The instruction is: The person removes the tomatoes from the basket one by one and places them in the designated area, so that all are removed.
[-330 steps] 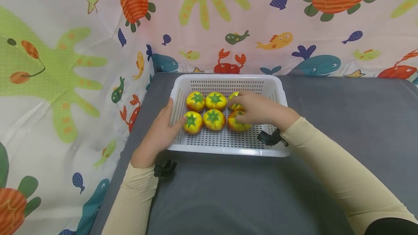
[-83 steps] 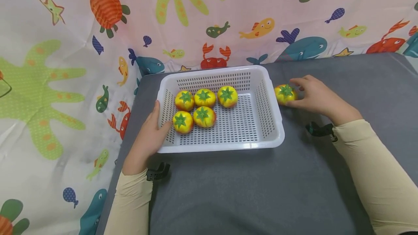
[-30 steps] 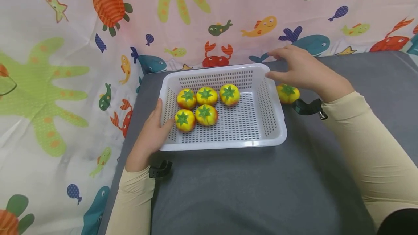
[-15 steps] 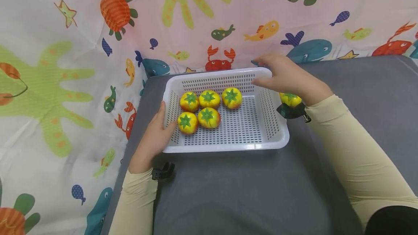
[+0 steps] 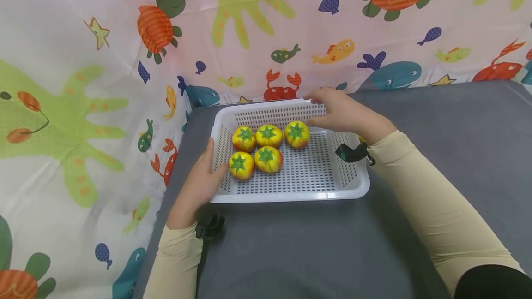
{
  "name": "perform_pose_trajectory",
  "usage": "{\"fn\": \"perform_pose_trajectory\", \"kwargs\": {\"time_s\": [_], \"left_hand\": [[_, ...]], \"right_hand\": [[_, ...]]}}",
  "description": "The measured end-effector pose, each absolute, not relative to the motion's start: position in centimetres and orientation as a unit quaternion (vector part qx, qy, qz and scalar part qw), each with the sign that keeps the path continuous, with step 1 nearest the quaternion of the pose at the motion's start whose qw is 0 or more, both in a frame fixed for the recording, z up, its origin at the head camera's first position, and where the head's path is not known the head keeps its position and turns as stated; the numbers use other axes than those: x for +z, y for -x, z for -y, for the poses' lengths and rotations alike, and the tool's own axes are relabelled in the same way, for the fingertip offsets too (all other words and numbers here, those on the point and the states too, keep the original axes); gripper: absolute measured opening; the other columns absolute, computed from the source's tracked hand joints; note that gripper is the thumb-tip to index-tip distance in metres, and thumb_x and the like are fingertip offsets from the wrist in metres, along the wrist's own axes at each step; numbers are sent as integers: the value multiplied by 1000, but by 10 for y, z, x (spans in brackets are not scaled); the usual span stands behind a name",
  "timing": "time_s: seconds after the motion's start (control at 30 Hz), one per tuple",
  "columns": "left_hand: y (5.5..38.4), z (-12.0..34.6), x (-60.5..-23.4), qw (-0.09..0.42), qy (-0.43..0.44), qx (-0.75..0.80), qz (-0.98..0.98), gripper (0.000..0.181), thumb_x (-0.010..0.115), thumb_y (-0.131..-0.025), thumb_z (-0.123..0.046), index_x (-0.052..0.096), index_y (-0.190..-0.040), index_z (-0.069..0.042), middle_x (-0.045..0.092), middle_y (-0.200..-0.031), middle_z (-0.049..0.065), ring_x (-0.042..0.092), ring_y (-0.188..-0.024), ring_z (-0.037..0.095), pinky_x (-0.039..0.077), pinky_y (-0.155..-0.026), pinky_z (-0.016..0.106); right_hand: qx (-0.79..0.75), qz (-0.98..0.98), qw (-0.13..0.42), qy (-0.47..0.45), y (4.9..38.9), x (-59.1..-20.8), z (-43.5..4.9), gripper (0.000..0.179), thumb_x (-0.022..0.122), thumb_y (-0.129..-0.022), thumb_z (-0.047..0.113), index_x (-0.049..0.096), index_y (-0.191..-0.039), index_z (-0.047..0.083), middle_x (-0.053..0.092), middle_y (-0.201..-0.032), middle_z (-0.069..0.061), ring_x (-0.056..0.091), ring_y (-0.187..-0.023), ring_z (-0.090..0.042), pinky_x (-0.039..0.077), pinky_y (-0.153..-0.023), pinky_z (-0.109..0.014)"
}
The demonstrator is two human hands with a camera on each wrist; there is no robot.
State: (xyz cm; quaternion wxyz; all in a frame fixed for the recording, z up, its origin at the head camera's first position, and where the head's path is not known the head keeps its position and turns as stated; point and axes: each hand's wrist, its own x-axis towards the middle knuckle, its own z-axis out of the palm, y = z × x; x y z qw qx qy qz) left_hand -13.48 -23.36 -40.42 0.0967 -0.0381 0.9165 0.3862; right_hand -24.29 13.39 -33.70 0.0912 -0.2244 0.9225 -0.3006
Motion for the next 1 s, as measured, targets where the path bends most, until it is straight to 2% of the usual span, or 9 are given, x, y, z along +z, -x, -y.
{"fn": "perform_pose_trajectory", "kwargs": {"time_s": [0.7, 1.0], "left_hand": [[137, 232, -406, 95, 26, 379, -920, 86, 56, -106, -37, -2, -169, -36, 24, -172, 13, 66, -113, 36, 66, -78, 43], [135, 236, -404, 93, 40, 375, -922, 87, 56, -105, -38, -3, -169, -37, 23, -173, 11, 66, -113, 36, 65, -78, 43]], "right_hand": [[-257, -926, 147, 234, 261, -373, -117, 73, 86, -86, 17, 55, -151, 5, 60, -146, -22, 56, -133, -42, 49, -109, -62], [-250, -922, 170, 244, 265, -380, -110, 80, 90, -84, 23, 53, -153, 6, 59, -146, -21, 56, -132, -42, 46, -111, -65]]}}
